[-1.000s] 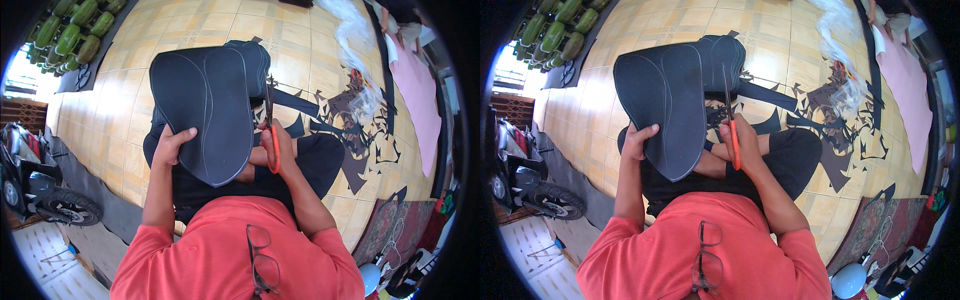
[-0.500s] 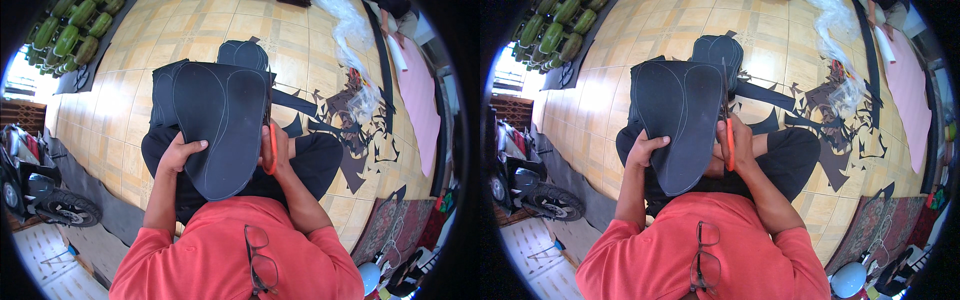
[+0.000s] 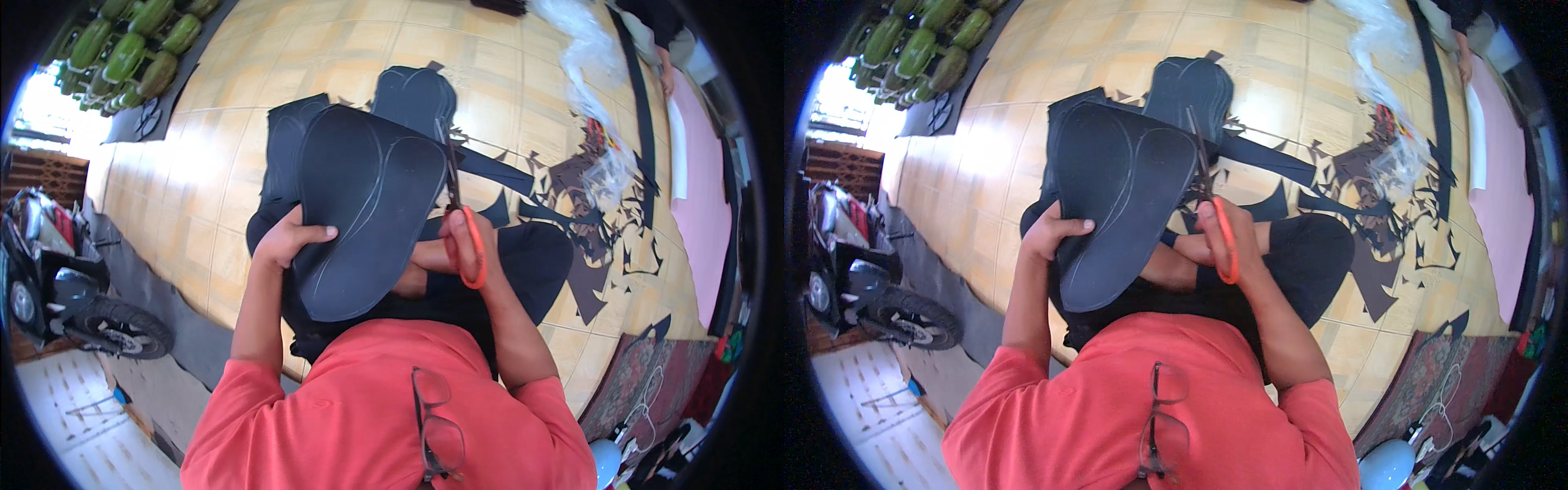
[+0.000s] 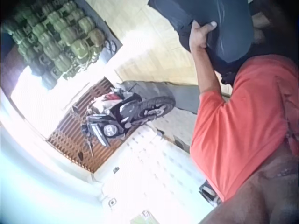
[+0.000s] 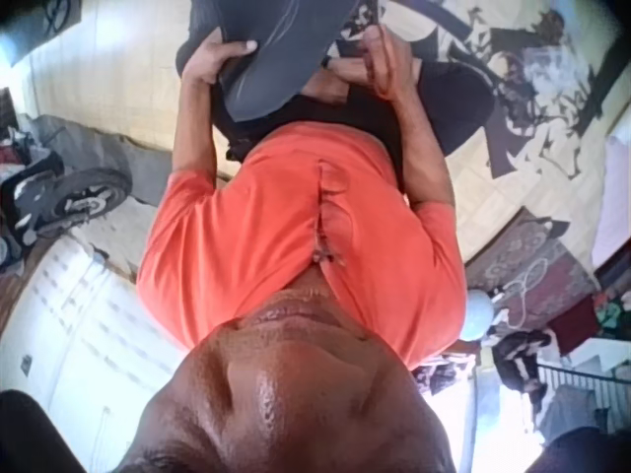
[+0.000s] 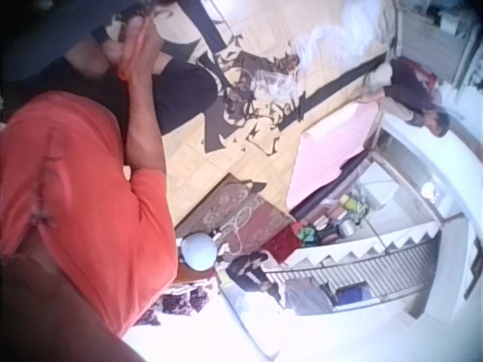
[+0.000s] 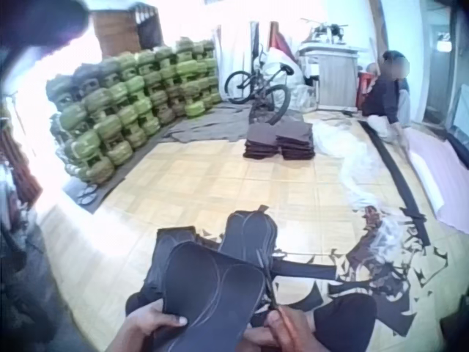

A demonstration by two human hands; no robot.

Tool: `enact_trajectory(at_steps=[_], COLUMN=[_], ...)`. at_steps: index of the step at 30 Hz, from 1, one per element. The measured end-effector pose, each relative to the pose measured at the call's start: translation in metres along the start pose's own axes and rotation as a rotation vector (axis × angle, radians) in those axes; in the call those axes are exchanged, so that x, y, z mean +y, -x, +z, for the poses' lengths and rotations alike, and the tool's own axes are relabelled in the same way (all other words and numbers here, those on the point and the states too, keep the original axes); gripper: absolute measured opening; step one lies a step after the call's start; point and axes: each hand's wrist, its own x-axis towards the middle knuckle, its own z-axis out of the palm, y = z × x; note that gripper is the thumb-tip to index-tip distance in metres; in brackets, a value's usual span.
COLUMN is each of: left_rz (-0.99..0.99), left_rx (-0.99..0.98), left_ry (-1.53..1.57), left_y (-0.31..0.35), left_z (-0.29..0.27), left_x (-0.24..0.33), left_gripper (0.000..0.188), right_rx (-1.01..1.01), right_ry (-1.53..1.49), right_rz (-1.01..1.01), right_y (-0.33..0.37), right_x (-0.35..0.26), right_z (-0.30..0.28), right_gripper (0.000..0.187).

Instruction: The person sits on the floor and uses red-handled scissors to cut black material along pre-drawn outlines. The person repeatedly picks up sheets, cuts them, and places the finished pieces into a growing stack.

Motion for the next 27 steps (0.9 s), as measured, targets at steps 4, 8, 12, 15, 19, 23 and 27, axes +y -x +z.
enact_trajectory(at_steps=[4,8,12,15,19,23,27], left_rz=[-0.041,-0.042,-0.034,0.008,0.114,0.132,-0.104], left_rx=[-0.003,-0.043,-0.053,-0.010,0.000,-0.012,0.229], left_ry=[-0.066,-0.078,-0.014,0.064,0.007,0.057,-0.253], left_y=[0.000,-0.001,-0.012,-0.029,-0.087,-0.167,-0.246], left_z=[-0.009,-0.008,-0.019,-0.020,-0.013,-0.006,-0.028], left_x=[-0.005,-0.008,-0.009,-0.003,0.035,0.052,-0.026], left_gripper=[0.064,0.063,0.067,0.070,0.062,0.049,0.024], right_rx=[-0.035,-0.087,-0.109,0.057,0.176,0.186,0.184], right_ry=[-0.026,-0.112,-0.337,-0.488,-0.610,-0.636,-0.679], right_rz=[0.030,0.064,0.181,0.331,0.329,0.381,0.416], right_y=[0.002,-0.001,0.007,0.007,0.001,-0.009,-0.012], right_x=[-0.005,0.014,0.042,0.072,0.073,0.074,0.078], right_z=[-0.006,-0.008,-0.018,-0.018,-0.015,-0.013,-0.013], right_gripper=[0.052,0.054,0.055,0.054,0.055,0.053,0.053])
